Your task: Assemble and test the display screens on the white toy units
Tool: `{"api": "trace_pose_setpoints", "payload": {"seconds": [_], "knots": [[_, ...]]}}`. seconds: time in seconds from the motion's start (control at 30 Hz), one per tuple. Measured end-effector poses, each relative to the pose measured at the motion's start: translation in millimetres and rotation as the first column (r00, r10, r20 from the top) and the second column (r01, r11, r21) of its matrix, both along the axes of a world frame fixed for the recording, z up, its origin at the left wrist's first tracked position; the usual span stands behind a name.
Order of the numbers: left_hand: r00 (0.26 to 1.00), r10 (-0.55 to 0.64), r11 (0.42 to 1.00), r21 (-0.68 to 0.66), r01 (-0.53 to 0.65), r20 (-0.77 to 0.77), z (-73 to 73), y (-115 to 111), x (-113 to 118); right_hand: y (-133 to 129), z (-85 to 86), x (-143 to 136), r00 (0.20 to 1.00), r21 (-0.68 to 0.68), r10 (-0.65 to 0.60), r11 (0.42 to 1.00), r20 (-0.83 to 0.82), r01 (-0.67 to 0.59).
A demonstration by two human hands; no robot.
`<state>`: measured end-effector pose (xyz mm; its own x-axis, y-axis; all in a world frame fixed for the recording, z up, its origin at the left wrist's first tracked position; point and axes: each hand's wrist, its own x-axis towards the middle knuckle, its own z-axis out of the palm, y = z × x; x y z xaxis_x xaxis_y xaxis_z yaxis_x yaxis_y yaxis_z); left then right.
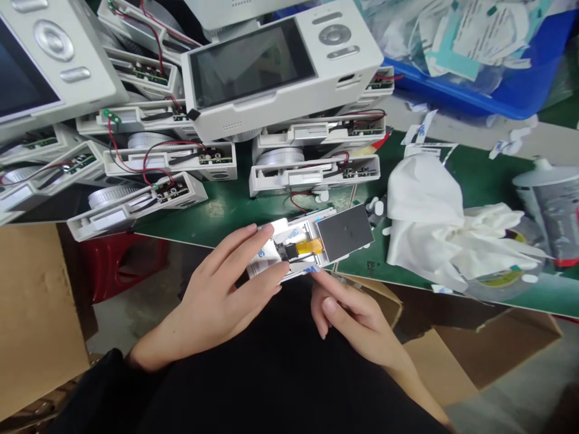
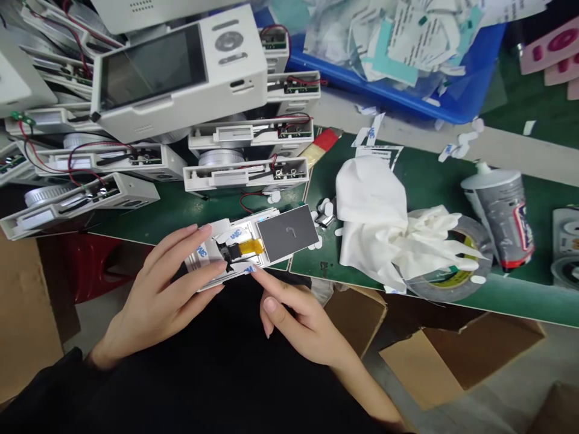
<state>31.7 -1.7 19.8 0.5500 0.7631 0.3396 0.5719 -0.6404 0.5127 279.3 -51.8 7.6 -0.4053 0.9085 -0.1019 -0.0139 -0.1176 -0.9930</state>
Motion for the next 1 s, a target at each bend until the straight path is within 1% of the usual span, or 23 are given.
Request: {"api": "trace_pose_setpoints", "payload": {"seconds": [0.13,0.3,0.47,0.6,0.83,0.93,1.0], "knots": [[1.000,-0.001,1.000,-0.016,0.000,-0.026,2.4,-1,-2,1,4.7,4,0.994,0.026,-0.017,1.000,0.112,0.014],[0.994,-0.026,1.000,-0.015,0.024,-0.103,7.1,1,-3,7,16.2,3,0.950,0.130,-0.008,0.991,0.314,-0.034],[0.978,-0.027,0.999,0.037,0.035,-0.205,8.4,0,0,12,25.7,1,0.868,0.280,-0.089,0.958,0.488,-0.059],[0.968,-0.027,0.998,0.046,0.040,-0.251,10.7,-1,1,12,28.8,1,0.768,0.376,-0.140,0.916,0.625,-0.139],[0.956,-0.005,1.000,0.009,0.008,-0.294,19.1,-2,5,11,31.9,4,0.638,0.487,-0.238,0.838,0.732,-0.246],[0.948,0.013,1.000,0.022,-0.007,-0.319,21.6,-2,9,13,33.3,2,0.590,0.523,-0.289,0.807,0.754,-0.273],[0.942,0.029,0.999,0.044,-0.015,-0.334,22.9,-3,10,14,33.7,1,0.576,0.543,-0.312,0.791,0.755,-0.283]]}}
